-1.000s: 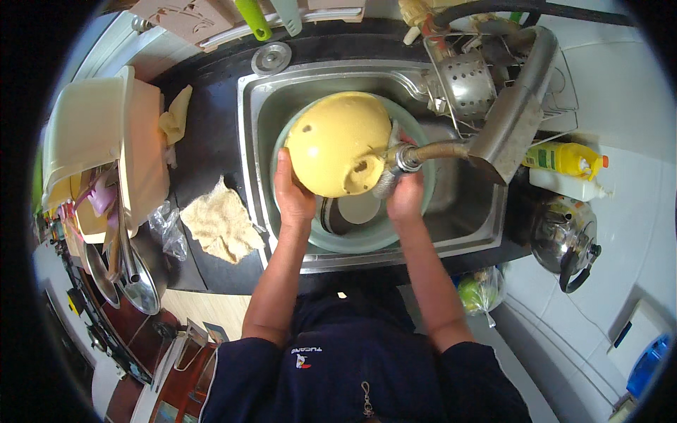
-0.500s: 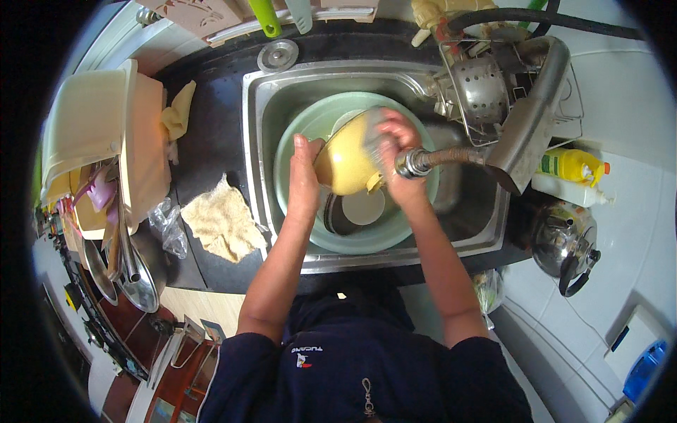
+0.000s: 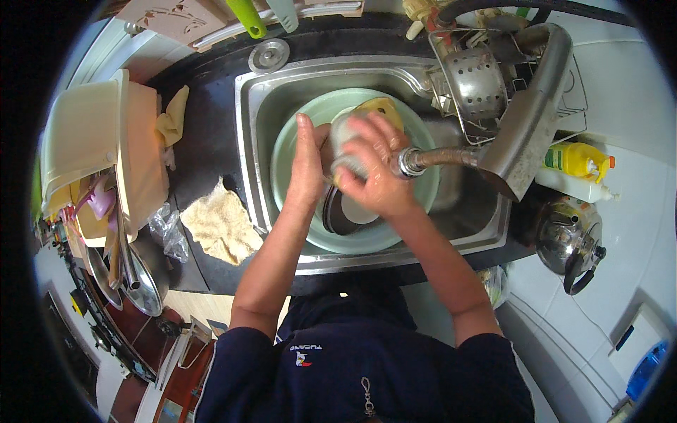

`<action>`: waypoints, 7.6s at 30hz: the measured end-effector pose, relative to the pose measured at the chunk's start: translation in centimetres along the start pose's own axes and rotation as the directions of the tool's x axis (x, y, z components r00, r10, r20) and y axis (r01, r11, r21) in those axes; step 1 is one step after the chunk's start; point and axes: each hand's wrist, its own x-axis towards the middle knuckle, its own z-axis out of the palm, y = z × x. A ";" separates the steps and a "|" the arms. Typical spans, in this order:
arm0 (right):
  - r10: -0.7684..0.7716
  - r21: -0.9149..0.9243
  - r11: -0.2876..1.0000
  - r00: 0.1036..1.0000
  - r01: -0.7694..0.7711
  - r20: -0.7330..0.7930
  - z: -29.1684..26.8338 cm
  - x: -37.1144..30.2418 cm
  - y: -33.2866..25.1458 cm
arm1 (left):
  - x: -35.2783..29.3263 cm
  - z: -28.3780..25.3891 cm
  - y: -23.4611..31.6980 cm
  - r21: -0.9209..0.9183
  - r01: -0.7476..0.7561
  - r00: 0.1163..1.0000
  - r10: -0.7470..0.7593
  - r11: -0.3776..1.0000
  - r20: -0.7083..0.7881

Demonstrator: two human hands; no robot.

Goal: The person washes a yellow bowl, a metal bowl, and a metal pot in a kitchen sink using a sponge and running water. They scrub the items and rinse them before placing them on a drying rack.

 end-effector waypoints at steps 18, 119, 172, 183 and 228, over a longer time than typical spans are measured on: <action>-0.017 -0.048 0.999 0.997 0.013 -0.071 1.9 -1.4 -0.9 | 0.4 1.6 -1.4 -0.527 0.059 0.986 -0.133 0.848 -0.103; 0.583 0.117 0.811 0.773 -0.574 -0.250 -1.1 -4.6 1.9 | -2.0 1.4 -5.3 -0.177 -0.146 0.931 0.075 0.973 -0.357; 0.649 0.777 -0.468 0.433 -0.421 0.626 -3.5 -9.8 8.3 | 0.7 -1.9 -8.0 -0.544 0.211 0.977 -0.158 0.812 0.144; 0.579 0.742 -0.584 0.473 -0.329 0.665 -1.8 -2.3 3.6 | 3.4 -5.4 -6.2 -0.574 0.167 0.955 -0.276 0.802 -0.108; 0.761 0.769 -0.419 0.275 -0.482 0.587 -2.3 -9.3 7.5 | -3.6 -0.9 -8.0 -0.474 0.094 0.995 -0.073 0.875 0.063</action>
